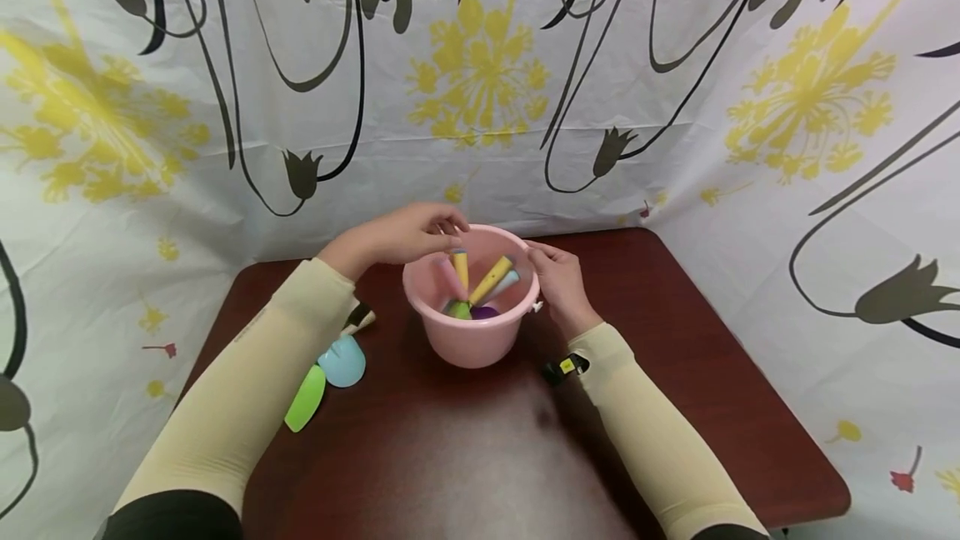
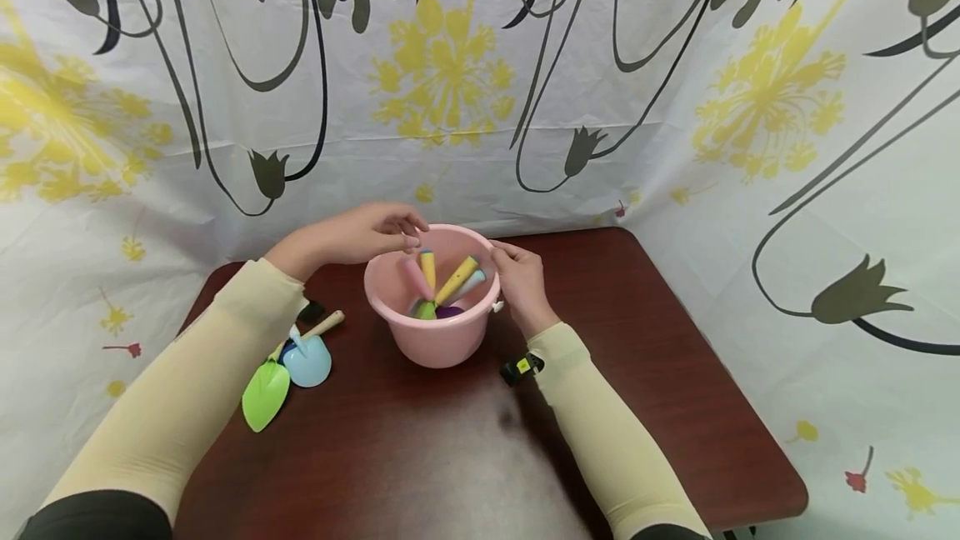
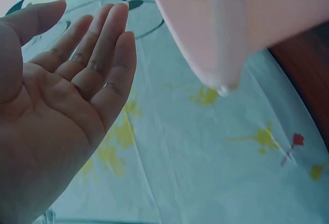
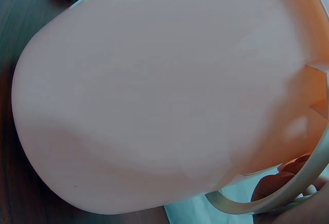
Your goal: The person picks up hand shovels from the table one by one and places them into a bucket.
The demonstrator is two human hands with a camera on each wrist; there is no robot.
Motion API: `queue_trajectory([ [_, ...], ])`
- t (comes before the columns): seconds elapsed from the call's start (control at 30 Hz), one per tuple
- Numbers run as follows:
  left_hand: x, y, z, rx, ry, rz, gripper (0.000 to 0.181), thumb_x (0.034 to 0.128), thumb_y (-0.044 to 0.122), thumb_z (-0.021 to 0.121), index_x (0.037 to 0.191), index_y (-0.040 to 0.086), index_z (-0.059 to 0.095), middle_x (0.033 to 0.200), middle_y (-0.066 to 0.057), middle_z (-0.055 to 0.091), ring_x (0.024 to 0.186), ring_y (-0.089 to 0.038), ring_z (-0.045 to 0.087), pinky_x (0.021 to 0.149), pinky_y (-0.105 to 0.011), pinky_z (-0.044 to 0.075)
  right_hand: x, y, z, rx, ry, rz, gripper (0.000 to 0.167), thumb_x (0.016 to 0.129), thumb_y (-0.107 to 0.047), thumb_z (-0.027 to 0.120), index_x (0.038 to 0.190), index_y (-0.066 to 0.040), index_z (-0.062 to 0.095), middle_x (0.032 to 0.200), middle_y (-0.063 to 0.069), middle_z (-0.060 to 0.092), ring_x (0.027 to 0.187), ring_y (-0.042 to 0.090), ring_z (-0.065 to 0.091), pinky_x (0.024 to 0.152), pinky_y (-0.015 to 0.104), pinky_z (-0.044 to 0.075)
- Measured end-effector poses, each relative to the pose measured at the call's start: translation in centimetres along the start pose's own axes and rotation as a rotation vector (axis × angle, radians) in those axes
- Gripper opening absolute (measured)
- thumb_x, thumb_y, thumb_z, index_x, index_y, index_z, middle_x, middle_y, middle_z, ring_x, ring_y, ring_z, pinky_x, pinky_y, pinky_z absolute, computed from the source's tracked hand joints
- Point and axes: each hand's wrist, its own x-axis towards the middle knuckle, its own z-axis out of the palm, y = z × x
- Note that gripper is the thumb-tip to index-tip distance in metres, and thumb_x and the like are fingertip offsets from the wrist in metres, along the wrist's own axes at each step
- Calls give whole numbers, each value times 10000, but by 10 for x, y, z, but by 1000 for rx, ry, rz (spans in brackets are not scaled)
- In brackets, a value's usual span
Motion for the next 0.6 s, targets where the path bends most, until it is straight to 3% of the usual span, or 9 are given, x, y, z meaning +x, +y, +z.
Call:
queue_trajectory([
  [0.2,-31,-24,-2,-96,88,-10,350,1147,171,618,1443,-16,627,1338,-236,701,1224,-361,709,1075,-521,553,0,-1,0,13,3,-15,326,1091,-243,671,1351,-93,796,1283,182,773,1001,235,785,815,394,667],
  [0.4,-59,-56,1,-143,162,-62,354,1142,179,635,1430,-26,632,1334,-212,705,1232,-338,695,1098,-545,533,0,0,-1,8,1,-7,336,1099,-256,669,1362,-85,789,1324,172,762,1061,237,776,761,280,644],
  [0.6,-87,-82,3,-131,245,-127,308,1146,198,632,1395,19,652,1271,-177,727,1194,-357,707,1088,-552,543,0,-1,1,-3,-5,-6,333,1103,-258,660,1363,-98,791,1321,172,763,1067,255,776,736,276,640],
])
